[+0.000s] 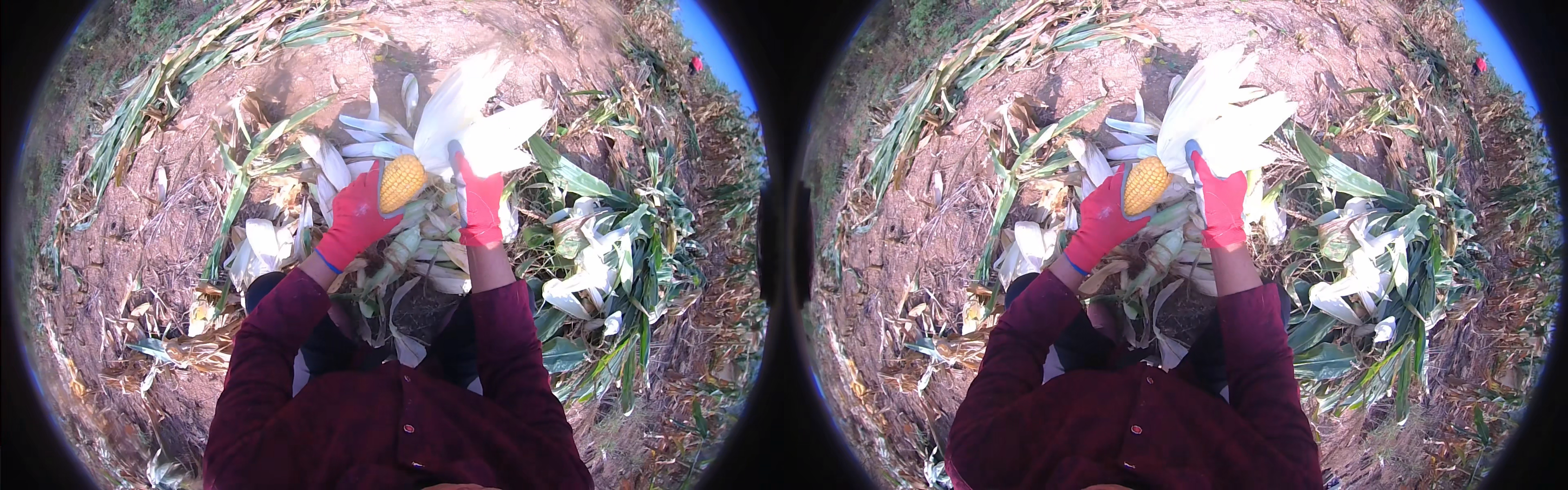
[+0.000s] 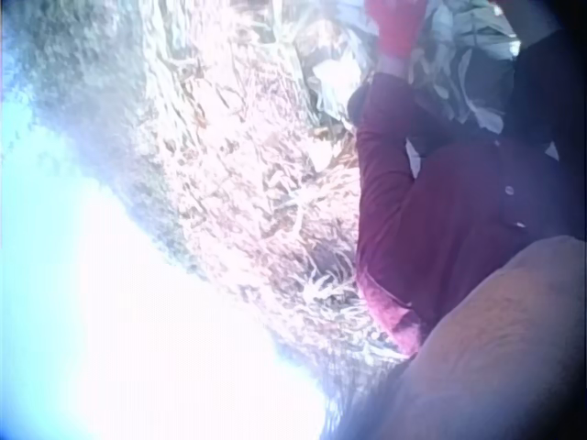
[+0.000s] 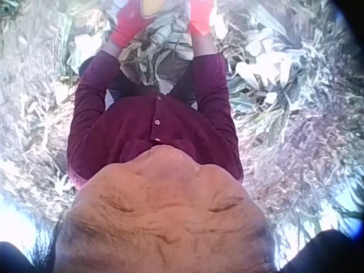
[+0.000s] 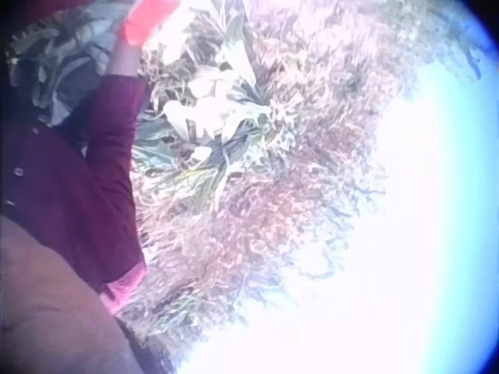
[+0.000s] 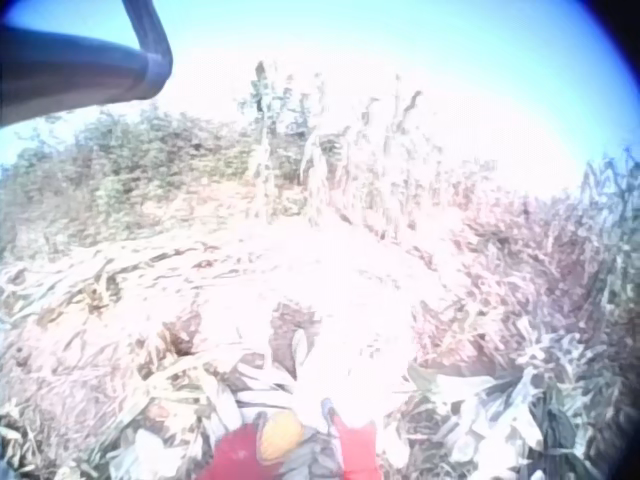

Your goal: The person sits on the ground and shucks corn cobs by hand, removing the husks and silk. The person handles multiple corn cobs one at a time, peeling back the husks and discarding them on the ground.

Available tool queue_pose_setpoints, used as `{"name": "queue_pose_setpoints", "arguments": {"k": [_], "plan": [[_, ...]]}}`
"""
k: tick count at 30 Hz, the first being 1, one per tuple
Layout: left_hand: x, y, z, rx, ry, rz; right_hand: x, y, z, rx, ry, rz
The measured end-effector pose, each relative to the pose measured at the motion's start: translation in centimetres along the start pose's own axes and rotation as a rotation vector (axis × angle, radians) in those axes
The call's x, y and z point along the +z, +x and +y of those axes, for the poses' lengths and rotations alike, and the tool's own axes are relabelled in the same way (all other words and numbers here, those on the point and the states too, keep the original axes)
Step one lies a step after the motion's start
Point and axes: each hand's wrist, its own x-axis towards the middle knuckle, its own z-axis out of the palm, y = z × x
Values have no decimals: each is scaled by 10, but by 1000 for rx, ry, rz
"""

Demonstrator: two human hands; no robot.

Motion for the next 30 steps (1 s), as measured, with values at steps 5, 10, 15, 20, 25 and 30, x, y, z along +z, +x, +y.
{"name": "queue_pose_setpoints", "arguments": {"k": [5, 10, 15, 20, 25, 30], "plan": [[-1, 0, 2, -39, 6, -95, -7, 2, 22, -419, -321, 50], [15, -5, -9, -121, -348, -147, -1, -12, 5, -828, -340, -299], [5, -6, 4, -154, -437, -267, 9, -20, 4, -562, -63, -392], [3, -11, 8, -200, -586, -272, 7, -16, 1, -325, 103, -461], [6, -18, 21, -294, -925, -469, 10, -17, 7, -171, 444, -294], [2, -21, 28, -374, -1267, -530, 6, -7, 10, -141, 854, -420]]}}
